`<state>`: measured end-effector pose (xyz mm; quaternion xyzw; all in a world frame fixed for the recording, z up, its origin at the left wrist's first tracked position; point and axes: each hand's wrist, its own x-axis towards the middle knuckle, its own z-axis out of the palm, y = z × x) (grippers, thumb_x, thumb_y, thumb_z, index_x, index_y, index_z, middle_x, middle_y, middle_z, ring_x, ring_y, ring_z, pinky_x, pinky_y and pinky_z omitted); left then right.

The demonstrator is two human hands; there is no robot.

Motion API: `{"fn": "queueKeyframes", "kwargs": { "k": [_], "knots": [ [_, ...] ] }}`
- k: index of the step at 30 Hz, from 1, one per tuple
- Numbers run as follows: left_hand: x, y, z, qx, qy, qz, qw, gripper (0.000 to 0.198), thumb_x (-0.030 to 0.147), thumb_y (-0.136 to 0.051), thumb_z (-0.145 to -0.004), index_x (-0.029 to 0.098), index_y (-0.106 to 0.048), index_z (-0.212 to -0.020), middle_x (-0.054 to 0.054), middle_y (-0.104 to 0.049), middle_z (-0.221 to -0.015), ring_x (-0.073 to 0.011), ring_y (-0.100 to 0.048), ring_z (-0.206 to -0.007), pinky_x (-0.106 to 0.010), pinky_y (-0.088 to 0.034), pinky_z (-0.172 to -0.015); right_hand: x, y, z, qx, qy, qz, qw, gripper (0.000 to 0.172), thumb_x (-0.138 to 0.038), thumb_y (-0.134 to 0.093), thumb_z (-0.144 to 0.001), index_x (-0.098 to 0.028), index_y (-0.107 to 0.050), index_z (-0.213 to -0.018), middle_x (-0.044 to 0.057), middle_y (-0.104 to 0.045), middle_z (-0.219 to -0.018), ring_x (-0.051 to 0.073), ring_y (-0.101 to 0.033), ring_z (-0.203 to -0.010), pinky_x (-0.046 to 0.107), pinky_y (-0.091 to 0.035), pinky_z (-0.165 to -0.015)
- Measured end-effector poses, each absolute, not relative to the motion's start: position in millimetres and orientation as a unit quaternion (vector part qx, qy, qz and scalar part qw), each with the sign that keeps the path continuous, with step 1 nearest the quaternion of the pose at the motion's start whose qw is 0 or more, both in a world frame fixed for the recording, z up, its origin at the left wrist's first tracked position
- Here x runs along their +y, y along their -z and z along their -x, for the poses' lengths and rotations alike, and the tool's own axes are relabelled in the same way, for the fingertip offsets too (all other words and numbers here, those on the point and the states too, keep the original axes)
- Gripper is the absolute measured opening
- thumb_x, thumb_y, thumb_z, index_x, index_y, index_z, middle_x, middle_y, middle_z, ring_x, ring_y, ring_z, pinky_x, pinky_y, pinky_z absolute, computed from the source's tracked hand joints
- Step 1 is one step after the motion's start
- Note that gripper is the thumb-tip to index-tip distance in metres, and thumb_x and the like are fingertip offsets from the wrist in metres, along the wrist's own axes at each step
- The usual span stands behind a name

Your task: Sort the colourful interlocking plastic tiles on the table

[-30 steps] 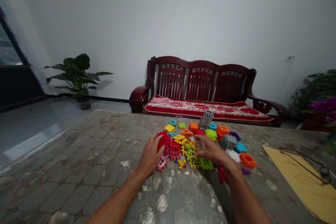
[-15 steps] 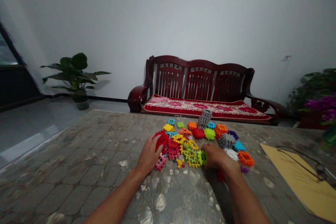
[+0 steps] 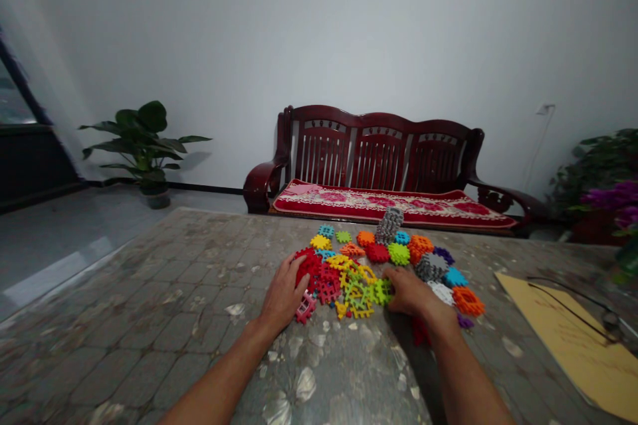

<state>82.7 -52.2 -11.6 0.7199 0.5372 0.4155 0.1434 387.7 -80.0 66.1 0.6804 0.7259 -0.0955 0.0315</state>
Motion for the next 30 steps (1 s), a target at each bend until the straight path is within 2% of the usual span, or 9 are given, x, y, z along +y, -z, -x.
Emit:
{"fn": "queueKeyframes", "kwargs": {
  "k": [8,12,16,18,21,25,28,30],
  "knots": [
    [-52.8,9.8,-82.2,0.541,-0.41,-0.72,0.144,0.042,0.027,-0.047,-0.09,0.02,-0.055,-0.131,-0.012,-0.05,-0.142,-0.0244,-0.045,-0.134,-0.047,-0.034,-0.115,-74.4,-65.1,-394.1,0.711,0.084,-0.698,-0.037,0.035,-0.016,-0.066,-0.061,-0.019,-0.063,-0.096,0.006,-0.068,-0.096,0.021,-0.061,-0.088,0.025,-0.039,-0.068],
    [-53.8,6.4,-82.9,0.543,-0.399,-0.723,0.154,0.043,0.027,-0.046,-0.091,0.019,-0.054,-0.132,-0.013,-0.049,-0.143,-0.0245,-0.044,-0.134,-0.047,-0.032,-0.116,-71.6,-74.9,-386.0,0.682,0.113,-0.709,-0.136,0.031,-0.031,-0.068,-0.067,-0.02,-0.064,-0.095,0.001,-0.067,-0.083,0.016,-0.059,-0.073,0.024,-0.035,-0.061],
    [-54.7,5.8,-83.5,0.54,-0.401,-0.724,0.156,0.042,0.027,-0.046,-0.091,0.02,-0.053,-0.131,-0.012,-0.048,-0.143,-0.024,-0.044,-0.135,-0.047,-0.032,-0.115,-69.7,-76.4,-361.4,0.664,0.155,-0.698,-0.218,0.036,-0.041,-0.07,-0.068,-0.02,-0.065,-0.096,-0.001,-0.066,-0.077,0.016,-0.059,-0.071,0.024,-0.037,-0.061],
    [-54.9,6.6,-84.1,0.537,-0.405,-0.725,0.152,0.042,0.027,-0.046,-0.09,0.021,-0.054,-0.131,-0.012,-0.048,-0.143,-0.024,-0.044,-0.135,-0.047,-0.033,-0.115,-66.9,-70.8,-347.4,0.652,0.166,-0.691,-0.266,0.041,-0.042,-0.069,-0.07,-0.019,-0.065,-0.103,0.002,-0.068,-0.084,0.019,-0.062,-0.075,0.026,-0.041,-0.066],
    [-54.7,8.4,-84.9,0.532,-0.411,-0.727,0.14,0.042,0.027,-0.046,-0.091,0.021,-0.053,-0.131,-0.011,-0.049,-0.142,-0.0234,-0.045,-0.134,-0.047,-0.034,-0.115,-58.8,-56.4,-329.3,0.637,0.183,-0.655,-0.364,0.052,-0.043,-0.068,-0.072,-0.016,-0.061,-0.116,0.008,-0.069,-0.103,0.024,-0.063,-0.094,0.032,-0.047,-0.083],
    [-55.7,8.6,-85.3,0.536,-0.399,-0.735,0.117,0.042,0.027,-0.046,-0.091,0.021,-0.053,-0.132,-0.012,-0.048,-0.143,-0.0242,-0.044,-0.134,-0.048,-0.035,-0.114,-47.4,-37.4,-316.0,0.618,0.245,-0.582,-0.469,0.065,-0.048,-0.064,-0.075,-0.019,-0.052,-0.132,0.011,-0.059,-0.131,0.025,-0.057,-0.117,0.038,-0.043,-0.1],
    [-58.0,6.0,-86.0,0.54,-0.384,-0.744,0.086,0.043,0.028,-0.046,-0.091,0.021,-0.053,-0.133,-0.013,-0.047,-0.144,-0.0254,-0.043,-0.135,-0.048,-0.035,-0.113,-45.1,-33.1,-318.7,0.616,0.272,-0.555,-0.488,0.062,-0.045,-0.058,-0.08,-0.02,-0.049,-0.137,0.011,-0.055,-0.136,0.023,-0.056,-0.12,0.037,-0.044,-0.101],
    [-59.4,4.2,-86.7,0.543,-0.375,-0.749,0.063,0.042,0.029,-0.047,-0.091,0.021,-0.054,-0.132,-0.012,-0.048,-0.144,-0.026,-0.044,-0.134,-0.049,-0.035,-0.112,-47.6,-35.7,-325.8,0.639,0.253,-0.567,-0.454,0.065,-0.04,-0.062,-0.076,-0.021,-0.049,-0.137,0.01,-0.055,-0.137,0.024,-0.054,-0.122,0.038,-0.042,-0.104]
  ]
}}
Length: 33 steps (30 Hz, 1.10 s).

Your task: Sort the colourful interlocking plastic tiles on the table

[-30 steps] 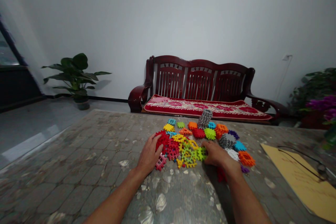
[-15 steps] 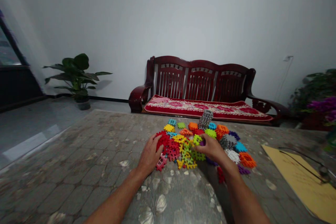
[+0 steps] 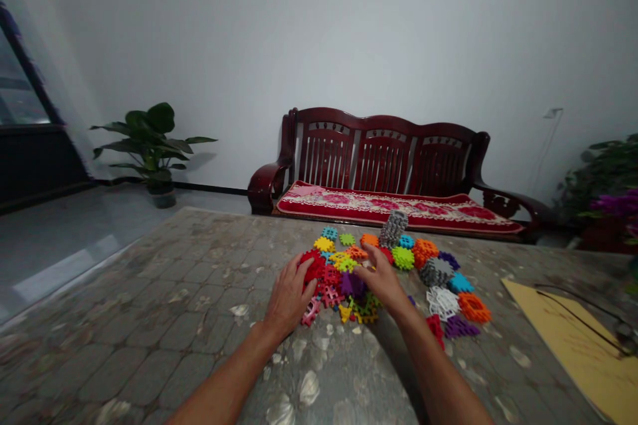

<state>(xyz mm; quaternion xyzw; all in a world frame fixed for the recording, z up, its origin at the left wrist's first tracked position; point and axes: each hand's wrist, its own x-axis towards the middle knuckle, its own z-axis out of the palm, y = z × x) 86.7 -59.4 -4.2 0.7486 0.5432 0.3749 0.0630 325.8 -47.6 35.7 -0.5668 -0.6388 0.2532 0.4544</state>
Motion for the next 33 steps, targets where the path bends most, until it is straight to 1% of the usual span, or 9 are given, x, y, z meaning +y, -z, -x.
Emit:
{"fn": "queueKeyframes", "kwargs": {
  "k": [4,6,8,14,18,21,25,29,33],
  "knots": [
    [-59.9,3.5,-87.8,0.557,-0.367,-0.744,0.045,0.042,0.031,-0.049,-0.091,0.021,-0.054,-0.132,-0.013,-0.05,-0.143,-0.0271,-0.045,-0.133,-0.05,-0.036,-0.111,-58.9,-42.8,-337.2,-0.712,-0.176,0.609,0.301,0.083,-0.028,-0.077,-0.059,-0.021,-0.051,-0.137,0.011,-0.056,-0.137,0.031,-0.049,-0.127,0.044,-0.036,-0.108],
    [-59.5,4.0,-88.1,0.556,-0.366,-0.744,0.054,0.044,0.032,-0.049,-0.091,0.021,-0.053,-0.133,-0.013,-0.049,-0.143,-0.0269,-0.045,-0.133,-0.05,-0.037,-0.111,-64.3,-42.0,-334.0,-0.738,-0.172,0.601,0.255,0.082,-0.023,-0.077,-0.058,-0.019,-0.053,-0.136,0.012,-0.057,-0.136,0.032,-0.05,-0.126,0.045,-0.037,-0.107],
    [-59.5,3.8,-88.4,0.55,-0.364,-0.749,0.068,0.046,0.034,-0.049,-0.091,0.021,-0.052,-0.135,-0.013,-0.047,-0.145,-0.0267,-0.045,-0.133,-0.049,-0.037,-0.111,-67.6,-38.2,-324.1,-0.75,-0.172,0.581,0.264,0.075,-0.018,-0.073,-0.062,-0.017,-0.055,-0.135,0.013,-0.059,-0.135,0.03,-0.052,-0.125,0.043,-0.037,-0.108],
    [-63.4,-3.0,-87.6,0.536,-0.362,-0.757,0.089,0.048,0.035,-0.045,-0.094,0.022,-0.047,-0.14,-0.013,-0.044,-0.148,-0.0258,-0.043,-0.136,-0.048,-0.035,-0.113,-66.9,-33.3,-299.5,-0.734,-0.16,0.53,0.393,0.055,-0.016,-0.057,-0.074,-0.021,-0.058,-0.129,0.009,-0.061,-0.131,0.023,-0.055,-0.123,0.039,-0.042,-0.106],
    [-67.1,-6.7,-87.2,0.541,-0.356,-0.758,0.078,0.049,0.039,-0.045,-0.094,0.022,-0.048,-0.14,-0.013,-0.043,-0.149,-0.0266,-0.042,-0.137,-0.049,-0.034,-0.113,-56.8,-37.3,-322.2,-0.711,-0.113,0.567,0.401,0.053,-0.013,-0.051,-0.074,-0.02,-0.058,-0.126,0.009,-0.061,-0.129,0.023,-0.054,-0.122,0.038,-0.04,-0.107],
    [-68.6,-6.9,-88.6,0.534,-0.343,-0.771,0.057,0.051,0.038,-0.053,-0.09,0.023,-0.05,-0.138,-0.012,-0.043,-0.15,-0.0276,-0.04,-0.138,-0.05,-0.033,-0.114,-45.9,-40.8,-348.5,-0.683,-0.061,0.644,0.338,0.054,-0.01,-0.051,-0.074,-0.018,-0.055,-0.128,0.011,-0.061,-0.128,0.024,-0.054,-0.12,0.036,-0.038,-0.106],
    [-67.5,-3.7,-90.8,0.534,-0.344,-0.771,0.044,0.052,0.037,-0.056,-0.087,0.024,-0.051,-0.137,-0.012,-0.042,-0.15,-0.0277,-0.039,-0.138,-0.049,-0.031,-0.115,-33.7,-52.3,-367.9,-0.681,-0.002,0.706,0.195,0.057,-0.005,-0.053,-0.071,-0.018,-0.054,-0.127,0.012,-0.059,-0.13,0.026,-0.051,-0.12,0.034,-0.035,-0.101],
    [-63.8,0.9,-89.9,0.549,-0.353,-0.753,0.076,0.05,0.038,-0.05,-0.091,0.023,-0.048,-0.139,-0.013,-0.041,-0.151,-0.0273,-0.041,-0.137,-0.049,-0.034,-0.113,-25.1,-63.7,-367.1,-0.701,0.02,0.708,0.083,0.042,-0.009,-0.053,-0.076,-0.016,-0.058,-0.117,0.013,-0.063,-0.121,0.029,-0.051,-0.113,0.035,-0.036,-0.09],
    [-60.7,3.3,-87.7,0.544,-0.364,-0.747,0.116,0.049,0.037,-0.045,-0.093,0.022,-0.047,-0.14,-0.014,-0.04,-0.151,-0.0266,-0.041,-0.138,-0.048,-0.035,-0.113,-20.4,-62.5,-363.8,-0.709,0.057,0.702,0.038,0.034,-0.016,-0.055,-0.08,-0.016,-0.059,-0.113,0.015,-0.063,-0.119,0.029,-0.05,-0.109,0.036,-0.033,-0.085]
  ]
}}
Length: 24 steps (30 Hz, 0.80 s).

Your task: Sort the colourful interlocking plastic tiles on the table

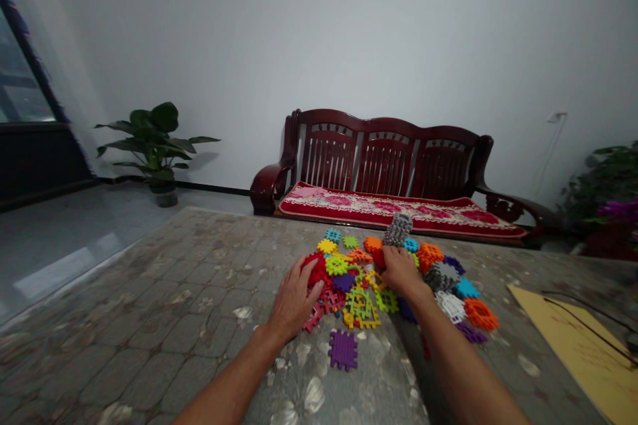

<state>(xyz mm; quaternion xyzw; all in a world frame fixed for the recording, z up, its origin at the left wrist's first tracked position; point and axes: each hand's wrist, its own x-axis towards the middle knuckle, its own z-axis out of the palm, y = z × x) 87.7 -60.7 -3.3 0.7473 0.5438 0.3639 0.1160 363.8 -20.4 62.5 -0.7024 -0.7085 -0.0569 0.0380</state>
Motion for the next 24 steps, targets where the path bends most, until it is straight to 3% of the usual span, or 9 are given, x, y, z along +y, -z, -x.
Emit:
{"fn": "queueKeyframes", "kwargs": {
  "k": [9,15,19,24],
  "knots": [
    [-59.5,2.1,-87.4,0.537,-0.387,-0.736,0.14,0.044,0.036,-0.039,-0.096,0.022,-0.049,-0.137,-0.012,-0.043,-0.148,-0.0237,-0.042,-0.137,-0.046,-0.034,-0.114,-14.9,-69.0,-364.8,-0.733,0.06,0.677,-0.03,0.041,-0.033,-0.065,-0.075,-0.016,-0.065,-0.112,0.018,-0.062,-0.12,0.034,-0.048,-0.113,0.042,-0.032,-0.09],
    [-57.8,4.9,-85.9,0.525,-0.405,-0.734,0.145,0.043,0.035,-0.039,-0.096,0.024,-0.049,-0.137,-0.01,-0.045,-0.146,-0.0222,-0.042,-0.136,-0.046,-0.034,-0.115,-15.2,-69.7,-363.7,-0.746,0.043,0.664,-0.029,0.047,-0.043,-0.067,-0.074,-0.015,-0.066,-0.112,0.019,-0.064,-0.118,0.036,-0.05,-0.112,0.045,-0.033,-0.092],
    [-57.5,5.5,-85.3,0.525,-0.408,-0.733,0.145,0.043,0.034,-0.039,-0.096,0.025,-0.049,-0.137,-0.01,-0.045,-0.146,-0.0221,-0.043,-0.136,-0.045,-0.034,-0.114,-15.2,-70.3,-364.0,-0.752,0.038,0.657,-0.032,0.045,-0.04,-0.067,-0.074,-0.014,-0.066,-0.112,0.02,-0.064,-0.119,0.037,-0.052,-0.114,0.046,-0.036,-0.093],
    [-58.4,3.4,-85.9,0.533,-0.395,-0.734,0.144,0.043,0.034,-0.038,-0.096,0.022,-0.05,-0.136,-0.011,-0.044,-0.147,-0.0225,-0.043,-0.136,-0.045,-0.035,-0.114,-17.2,-74.2,-362.6,-0.759,0.03,0.649,-0.036,0.033,-0.03,-0.064,-0.076,-0.016,-0.067,-0.106,0.018,-0.069,-0.108,0.031,-0.063,-0.1,0.039,-0.042,-0.085]
  ]
}}
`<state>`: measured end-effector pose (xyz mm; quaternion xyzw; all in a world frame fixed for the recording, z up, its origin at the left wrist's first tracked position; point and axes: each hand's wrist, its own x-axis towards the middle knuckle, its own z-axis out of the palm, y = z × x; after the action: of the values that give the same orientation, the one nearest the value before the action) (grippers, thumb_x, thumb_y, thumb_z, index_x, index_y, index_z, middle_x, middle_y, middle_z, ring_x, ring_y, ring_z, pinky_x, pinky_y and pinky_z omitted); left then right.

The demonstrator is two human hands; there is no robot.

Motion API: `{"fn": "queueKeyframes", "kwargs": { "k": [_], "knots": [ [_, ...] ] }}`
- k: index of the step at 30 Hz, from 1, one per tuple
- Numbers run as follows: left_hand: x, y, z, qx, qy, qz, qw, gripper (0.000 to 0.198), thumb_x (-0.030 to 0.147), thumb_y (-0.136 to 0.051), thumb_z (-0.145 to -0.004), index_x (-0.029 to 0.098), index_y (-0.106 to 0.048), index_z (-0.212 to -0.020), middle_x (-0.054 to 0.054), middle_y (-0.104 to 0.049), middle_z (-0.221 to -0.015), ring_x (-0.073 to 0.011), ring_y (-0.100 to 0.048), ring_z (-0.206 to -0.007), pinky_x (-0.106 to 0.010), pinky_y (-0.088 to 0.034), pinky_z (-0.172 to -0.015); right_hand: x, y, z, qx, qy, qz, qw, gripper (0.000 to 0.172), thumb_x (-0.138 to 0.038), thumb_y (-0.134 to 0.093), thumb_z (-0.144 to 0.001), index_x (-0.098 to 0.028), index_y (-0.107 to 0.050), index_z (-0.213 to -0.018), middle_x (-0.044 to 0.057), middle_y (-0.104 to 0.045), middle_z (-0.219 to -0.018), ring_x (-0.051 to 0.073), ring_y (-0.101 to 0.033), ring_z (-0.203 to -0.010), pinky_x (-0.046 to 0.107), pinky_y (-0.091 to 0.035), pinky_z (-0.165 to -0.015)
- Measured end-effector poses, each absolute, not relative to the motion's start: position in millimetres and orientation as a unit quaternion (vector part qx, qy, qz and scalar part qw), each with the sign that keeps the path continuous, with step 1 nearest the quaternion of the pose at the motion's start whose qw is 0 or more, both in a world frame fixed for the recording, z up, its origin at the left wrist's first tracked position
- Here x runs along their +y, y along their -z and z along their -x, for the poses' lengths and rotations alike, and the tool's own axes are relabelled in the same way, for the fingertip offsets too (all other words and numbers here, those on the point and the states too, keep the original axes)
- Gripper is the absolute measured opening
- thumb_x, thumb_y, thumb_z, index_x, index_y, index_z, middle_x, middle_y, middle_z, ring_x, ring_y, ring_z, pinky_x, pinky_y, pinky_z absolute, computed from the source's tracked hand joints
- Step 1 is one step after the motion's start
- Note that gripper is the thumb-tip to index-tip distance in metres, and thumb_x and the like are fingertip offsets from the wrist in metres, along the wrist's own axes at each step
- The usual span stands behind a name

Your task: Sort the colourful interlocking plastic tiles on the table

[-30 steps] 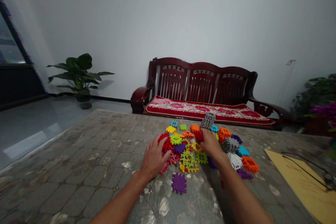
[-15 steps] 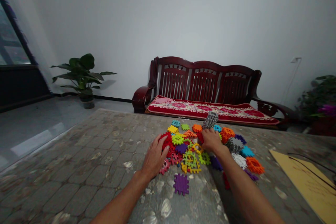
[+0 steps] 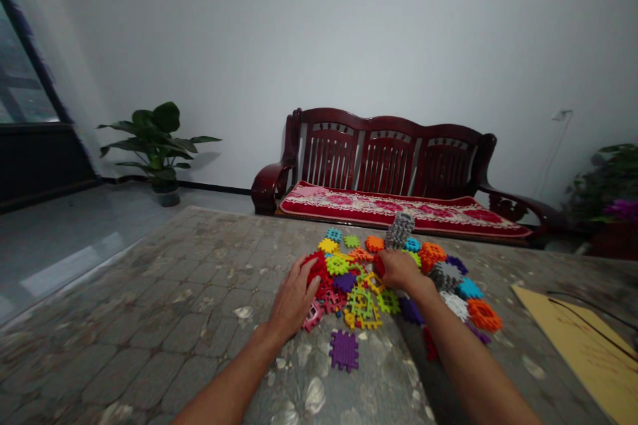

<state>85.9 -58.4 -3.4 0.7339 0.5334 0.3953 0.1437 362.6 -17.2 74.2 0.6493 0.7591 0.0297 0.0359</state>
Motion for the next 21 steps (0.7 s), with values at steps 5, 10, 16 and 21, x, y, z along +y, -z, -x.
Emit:
{"fn": "queueKeyframes", "kwargs": {
  "k": [5,10,16,21],
  "knots": [
    [-57.4,5.1,-85.7,0.53,-0.403,-0.734,0.135,0.043,0.033,-0.04,-0.096,0.023,-0.05,-0.136,-0.011,-0.046,-0.145,-0.0225,-0.044,-0.135,-0.045,-0.036,-0.113,-20.9,-71.8,-361.4,0.754,-0.026,-0.656,0.02,0.03,-0.028,-0.058,-0.081,-0.017,-0.064,-0.108,0.017,-0.067,-0.11,0.029,-0.065,-0.096,0.034,-0.044,-0.077],
    [-57.4,6.3,-85.4,0.528,-0.404,-0.734,0.138,0.043,0.032,-0.041,-0.095,0.023,-0.049,-0.136,-0.011,-0.044,-0.146,-0.0228,-0.043,-0.135,-0.046,-0.035,-0.114,-22.4,-72.9,-354.7,0.745,0.032,-0.664,-0.05,0.036,-0.024,-0.062,-0.073,-0.018,-0.064,-0.108,0.012,-0.068,-0.108,0.025,-0.065,-0.095,0.03,-0.045,-0.076],
    [-57.7,6.1,-86.3,0.53,-0.401,-0.735,0.135,0.043,0.03,-0.042,-0.095,0.023,-0.049,-0.137,-0.01,-0.044,-0.147,-0.0224,-0.043,-0.135,-0.045,-0.035,-0.114,-27.0,-79.6,-319.4,0.748,0.137,-0.618,-0.202,0.057,-0.017,-0.064,-0.061,-0.02,-0.063,-0.119,0.006,-0.069,-0.11,0.023,-0.065,-0.097,0.028,-0.047,-0.083],
    [-57.3,6.7,-87.7,0.54,-0.397,-0.734,0.109,0.044,0.032,-0.044,-0.094,0.022,-0.05,-0.136,-0.012,-0.046,-0.145,-0.0232,-0.044,-0.134,-0.046,-0.036,-0.112,-31.4,-79.4,-283.5,0.761,0.191,-0.559,-0.268,0.063,-0.021,-0.069,-0.06,-0.019,-0.061,-0.123,0.007,-0.068,-0.116,0.025,-0.063,-0.103,0.033,-0.049,-0.09]
  ]
}}
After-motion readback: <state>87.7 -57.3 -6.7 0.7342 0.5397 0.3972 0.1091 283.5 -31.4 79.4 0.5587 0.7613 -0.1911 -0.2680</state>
